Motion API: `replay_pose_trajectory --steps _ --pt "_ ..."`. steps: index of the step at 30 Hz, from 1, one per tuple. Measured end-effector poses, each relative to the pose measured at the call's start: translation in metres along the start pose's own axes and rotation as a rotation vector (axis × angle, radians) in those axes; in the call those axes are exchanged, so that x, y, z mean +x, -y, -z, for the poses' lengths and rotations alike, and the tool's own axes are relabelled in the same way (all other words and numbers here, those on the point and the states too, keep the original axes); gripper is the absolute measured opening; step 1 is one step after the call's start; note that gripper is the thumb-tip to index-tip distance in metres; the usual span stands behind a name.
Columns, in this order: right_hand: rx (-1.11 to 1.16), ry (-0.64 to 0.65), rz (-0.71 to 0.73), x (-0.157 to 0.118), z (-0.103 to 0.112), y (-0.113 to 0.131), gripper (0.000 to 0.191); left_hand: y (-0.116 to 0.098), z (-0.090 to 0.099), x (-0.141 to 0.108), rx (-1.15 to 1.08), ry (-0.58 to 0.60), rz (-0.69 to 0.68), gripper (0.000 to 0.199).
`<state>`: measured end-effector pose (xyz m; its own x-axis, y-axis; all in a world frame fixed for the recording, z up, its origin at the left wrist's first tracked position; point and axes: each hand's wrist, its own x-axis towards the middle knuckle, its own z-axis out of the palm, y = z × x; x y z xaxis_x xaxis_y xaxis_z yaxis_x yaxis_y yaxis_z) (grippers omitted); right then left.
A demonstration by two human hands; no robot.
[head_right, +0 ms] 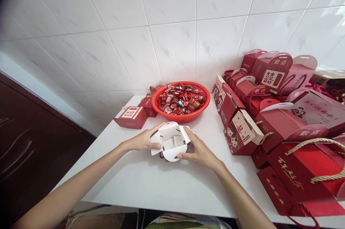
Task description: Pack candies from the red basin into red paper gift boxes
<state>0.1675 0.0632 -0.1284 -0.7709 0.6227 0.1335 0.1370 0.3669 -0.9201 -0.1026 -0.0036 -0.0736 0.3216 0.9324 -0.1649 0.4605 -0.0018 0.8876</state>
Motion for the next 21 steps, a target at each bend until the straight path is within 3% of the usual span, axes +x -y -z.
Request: replay_pose_trajectory --steps 4,10,13,16,21 --pt "-0.062 -0.044 -0.045 0.004 0.006 -0.004 0.104 0.001 0.0 0.004 0.137 -0.13 0.037 0.087" --pt "-0.198 -0.026 -0.041 0.007 0.022 0.011 0.111 -0.007 0.001 0.003 0.284 -0.184 -0.006 0.084" --pt "-0.228 -0.054 0.019 0.009 0.03 0.019 0.098 -0.012 0.001 0.001 0.359 -0.239 0.016 0.083" --pt "-0.246 -0.126 0.079 0.014 0.037 0.023 0.072 -0.015 -0.001 -0.001 0.404 -0.297 0.036 0.08" --pt "-0.247 -0.172 0.13 0.023 0.049 0.033 0.045 -0.021 0.003 -0.002 0.416 -0.423 -0.03 0.065"
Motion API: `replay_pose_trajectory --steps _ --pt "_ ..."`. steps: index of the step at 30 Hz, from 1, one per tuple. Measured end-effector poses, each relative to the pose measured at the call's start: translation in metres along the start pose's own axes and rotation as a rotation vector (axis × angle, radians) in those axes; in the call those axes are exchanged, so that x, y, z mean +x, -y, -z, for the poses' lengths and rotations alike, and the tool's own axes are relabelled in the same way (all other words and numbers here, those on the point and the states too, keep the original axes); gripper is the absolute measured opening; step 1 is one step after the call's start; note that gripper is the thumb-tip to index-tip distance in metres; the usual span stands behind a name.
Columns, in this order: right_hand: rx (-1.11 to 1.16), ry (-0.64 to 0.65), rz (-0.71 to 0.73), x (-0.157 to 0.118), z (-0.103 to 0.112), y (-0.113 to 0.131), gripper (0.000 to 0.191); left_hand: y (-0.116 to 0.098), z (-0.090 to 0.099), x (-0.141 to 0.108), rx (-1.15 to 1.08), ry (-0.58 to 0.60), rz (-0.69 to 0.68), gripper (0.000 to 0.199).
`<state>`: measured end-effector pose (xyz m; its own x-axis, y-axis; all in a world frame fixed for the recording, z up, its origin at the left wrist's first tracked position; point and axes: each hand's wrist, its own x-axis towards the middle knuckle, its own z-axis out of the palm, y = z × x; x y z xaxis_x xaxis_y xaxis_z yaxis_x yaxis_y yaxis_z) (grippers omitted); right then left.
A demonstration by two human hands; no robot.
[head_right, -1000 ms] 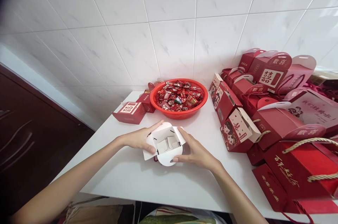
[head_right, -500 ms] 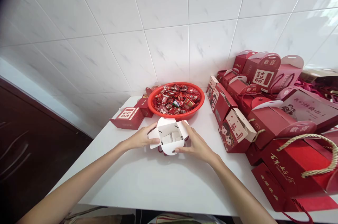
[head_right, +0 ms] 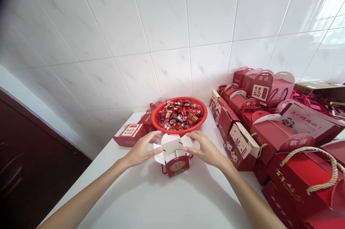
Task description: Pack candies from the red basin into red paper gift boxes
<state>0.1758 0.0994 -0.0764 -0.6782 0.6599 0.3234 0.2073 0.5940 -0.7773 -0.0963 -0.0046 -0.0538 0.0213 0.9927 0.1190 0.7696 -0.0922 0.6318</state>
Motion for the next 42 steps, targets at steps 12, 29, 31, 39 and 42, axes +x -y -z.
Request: replay_pose_trajectory --steps 12,29,31,39,42 --pt "-0.102 -0.237 -0.105 0.117 0.017 -0.02 0.019 -0.015 0.02 0.101 0.231 0.201 -0.114 0.029" --pt "-0.578 0.138 -0.28 0.166 -0.01 -0.065 0.06 0.025 -0.025 0.169 0.445 0.454 0.193 0.107" --pt "-0.504 0.101 -0.291 0.166 -0.009 -0.067 0.052 0.025 -0.026 0.17 0.446 0.436 0.199 0.107" --pt "-0.392 0.04 -0.259 0.163 -0.005 -0.068 0.035 0.021 -0.027 0.17 0.424 0.372 0.154 0.07" --pt "-0.376 0.02 -0.245 0.162 -0.002 -0.068 0.031 0.019 -0.026 0.169 0.389 0.363 0.122 0.061"
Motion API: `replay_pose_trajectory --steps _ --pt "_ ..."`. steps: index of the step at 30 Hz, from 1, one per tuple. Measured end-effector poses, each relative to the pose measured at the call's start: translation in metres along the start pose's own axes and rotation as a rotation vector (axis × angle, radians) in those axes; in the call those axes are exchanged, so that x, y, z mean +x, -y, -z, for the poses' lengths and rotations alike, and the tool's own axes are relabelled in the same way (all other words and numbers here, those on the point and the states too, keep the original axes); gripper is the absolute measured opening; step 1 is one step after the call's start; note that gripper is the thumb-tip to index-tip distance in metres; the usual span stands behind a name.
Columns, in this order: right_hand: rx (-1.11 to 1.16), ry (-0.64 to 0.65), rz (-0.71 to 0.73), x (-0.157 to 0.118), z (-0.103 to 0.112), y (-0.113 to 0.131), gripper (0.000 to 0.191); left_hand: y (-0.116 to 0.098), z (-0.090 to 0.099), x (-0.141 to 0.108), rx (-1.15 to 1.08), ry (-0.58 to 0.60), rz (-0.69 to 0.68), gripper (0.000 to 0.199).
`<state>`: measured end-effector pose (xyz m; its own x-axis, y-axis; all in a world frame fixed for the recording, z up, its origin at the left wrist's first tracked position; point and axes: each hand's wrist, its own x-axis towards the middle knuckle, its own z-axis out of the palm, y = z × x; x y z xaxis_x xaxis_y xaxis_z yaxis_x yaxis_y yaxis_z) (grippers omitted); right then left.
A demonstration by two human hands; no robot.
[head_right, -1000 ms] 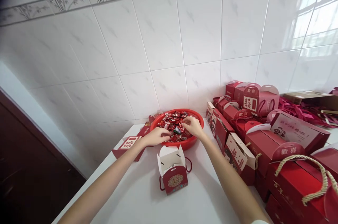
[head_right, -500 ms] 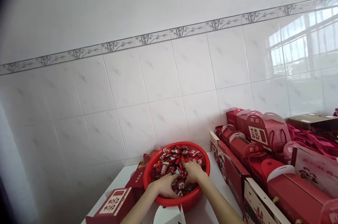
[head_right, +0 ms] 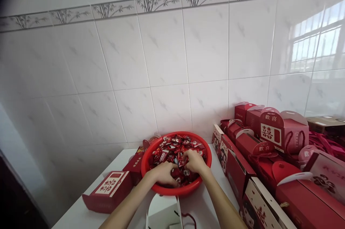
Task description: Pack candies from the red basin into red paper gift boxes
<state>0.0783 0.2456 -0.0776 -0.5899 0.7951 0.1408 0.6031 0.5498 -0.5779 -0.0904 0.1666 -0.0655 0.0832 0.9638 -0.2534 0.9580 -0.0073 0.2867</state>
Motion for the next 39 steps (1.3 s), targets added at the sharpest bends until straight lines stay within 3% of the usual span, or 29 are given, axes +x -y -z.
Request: replay_pose_trajectory --steps 5,15,20,23,27,30,33,39 --pt "0.053 -0.015 0.054 0.001 0.003 -0.004 0.029 -0.002 0.002 0.0 -0.108 -0.074 -0.035 0.042" --pt "0.215 -0.18 0.057 0.004 0.004 -0.009 0.04 -0.002 0.002 0.0 -0.401 -0.415 -0.197 0.027" --pt "0.409 -0.274 0.054 0.007 0.002 -0.015 0.031 -0.001 0.001 -0.001 -0.539 -0.497 -0.198 0.04" --pt "0.561 -0.267 0.065 0.006 0.003 -0.016 0.025 0.0 0.0 0.0 -0.596 -0.548 -0.171 0.051" --pt "0.686 -0.159 0.082 0.004 0.006 -0.014 0.017 0.003 -0.003 0.002 -0.644 -0.571 -0.169 0.058" --pt "0.751 -0.178 0.056 0.003 0.008 -0.01 0.016 0.006 -0.004 0.004 -0.691 -0.57 -0.208 0.06" --pt "0.788 -0.186 0.065 -0.001 0.011 -0.005 0.028 0.008 -0.004 0.005 -0.722 -0.575 -0.251 0.059" --pt "0.818 -0.063 0.167 -0.004 0.011 -0.002 0.043 0.009 -0.004 0.002 -0.748 -0.534 -0.272 0.064"
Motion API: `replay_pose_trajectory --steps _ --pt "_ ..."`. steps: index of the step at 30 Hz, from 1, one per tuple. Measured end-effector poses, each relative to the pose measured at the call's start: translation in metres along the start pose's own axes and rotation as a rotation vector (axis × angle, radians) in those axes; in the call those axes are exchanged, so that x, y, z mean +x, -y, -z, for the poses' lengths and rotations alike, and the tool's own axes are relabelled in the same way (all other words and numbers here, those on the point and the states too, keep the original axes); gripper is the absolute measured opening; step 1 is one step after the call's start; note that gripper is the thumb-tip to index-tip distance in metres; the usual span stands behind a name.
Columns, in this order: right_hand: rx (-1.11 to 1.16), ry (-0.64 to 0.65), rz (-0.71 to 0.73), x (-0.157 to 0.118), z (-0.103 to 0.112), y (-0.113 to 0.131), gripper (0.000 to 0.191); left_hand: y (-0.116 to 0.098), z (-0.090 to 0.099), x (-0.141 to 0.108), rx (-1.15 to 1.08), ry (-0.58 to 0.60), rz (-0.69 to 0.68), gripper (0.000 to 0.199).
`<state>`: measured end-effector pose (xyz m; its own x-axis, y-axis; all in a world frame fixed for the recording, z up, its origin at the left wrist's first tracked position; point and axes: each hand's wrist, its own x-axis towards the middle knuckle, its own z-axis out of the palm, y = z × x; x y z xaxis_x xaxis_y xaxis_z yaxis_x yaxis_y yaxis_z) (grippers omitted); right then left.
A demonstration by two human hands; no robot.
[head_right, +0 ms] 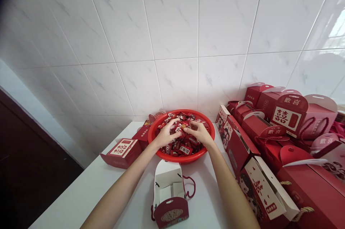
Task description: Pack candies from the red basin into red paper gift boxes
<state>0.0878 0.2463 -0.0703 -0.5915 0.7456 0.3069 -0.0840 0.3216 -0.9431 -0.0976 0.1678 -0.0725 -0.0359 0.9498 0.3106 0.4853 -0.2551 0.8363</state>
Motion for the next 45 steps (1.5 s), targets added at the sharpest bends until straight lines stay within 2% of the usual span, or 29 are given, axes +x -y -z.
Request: replay_pose_trajectory --steps 4,9,12,14,18,20,21,22,24,26,27,28,30,32,34,38,45 --pt "0.038 0.03 -0.058 0.0 0.001 -0.002 0.044 -0.001 0.0 -0.001 -0.007 0.021 0.022 0.068" --pt "0.04 -0.027 -0.058 -0.001 0.001 0.001 0.045 -0.005 -0.002 -0.001 0.036 -0.03 0.079 0.067" --pt "0.061 -0.058 -0.063 -0.001 0.001 0.001 0.044 -0.006 -0.002 0.0 0.074 -0.04 0.091 0.06" --pt "0.077 -0.092 -0.077 -0.001 0.001 0.001 0.044 -0.005 -0.002 0.001 0.115 -0.096 0.067 0.056" --pt "0.101 -0.19 -0.102 -0.001 0.001 0.003 0.042 0.002 0.0 0.005 0.163 -0.293 0.091 0.061" --pt "0.119 -0.22 -0.104 -0.001 0.001 0.005 0.041 0.003 0.0 0.006 0.178 -0.334 0.084 0.053" --pt "0.127 -0.232 -0.107 -0.001 0.001 0.005 0.041 0.003 0.0 0.006 0.182 -0.293 0.064 0.045" --pt "0.133 -0.241 -0.109 -0.002 0.0 0.006 0.041 0.002 -0.001 0.006 0.184 -0.198 0.045 0.036" --pt "0.14 -0.251 -0.112 -0.002 0.0 0.008 0.038 0.0 -0.002 0.004 0.198 0.131 0.044 0.025" --pt "0.143 -0.254 -0.108 -0.003 0.0 0.009 0.036 -0.003 -0.005 0.003 0.246 0.462 0.094 0.025" --pt "0.145 -0.257 -0.106 -0.004 -0.001 0.01 0.035 -0.004 -0.006 0.003 0.286 0.561 0.115 0.03" --pt "0.144 -0.261 -0.104 -0.004 -0.001 0.01 0.035 -0.004 -0.006 0.003 0.33 0.611 0.123 0.038" --pt "0.131 -0.271 -0.104 -0.004 -0.001 0.011 0.035 -0.004 -0.007 0.004 0.409 0.616 0.098 0.052" --pt "0.115 -0.273 -0.098 -0.003 -0.001 0.01 0.036 -0.005 -0.006 0.004 0.466 0.628 0.072 0.057" --pt "0.113 -0.268 -0.088 -0.003 0.0 0.009 0.035 -0.006 -0.006 0.004 0.51 0.67 0.092 0.052" --pt "0.134 -0.266 -0.086 -0.003 0.0 0.009 0.038 -0.014 -0.007 0.004 0.613 0.737 0.193 0.031" --pt "0.072 -0.315 -0.063 -0.004 0.0 0.009 0.043 -0.022 -0.007 0.006 0.59 0.832 0.307 0.036"
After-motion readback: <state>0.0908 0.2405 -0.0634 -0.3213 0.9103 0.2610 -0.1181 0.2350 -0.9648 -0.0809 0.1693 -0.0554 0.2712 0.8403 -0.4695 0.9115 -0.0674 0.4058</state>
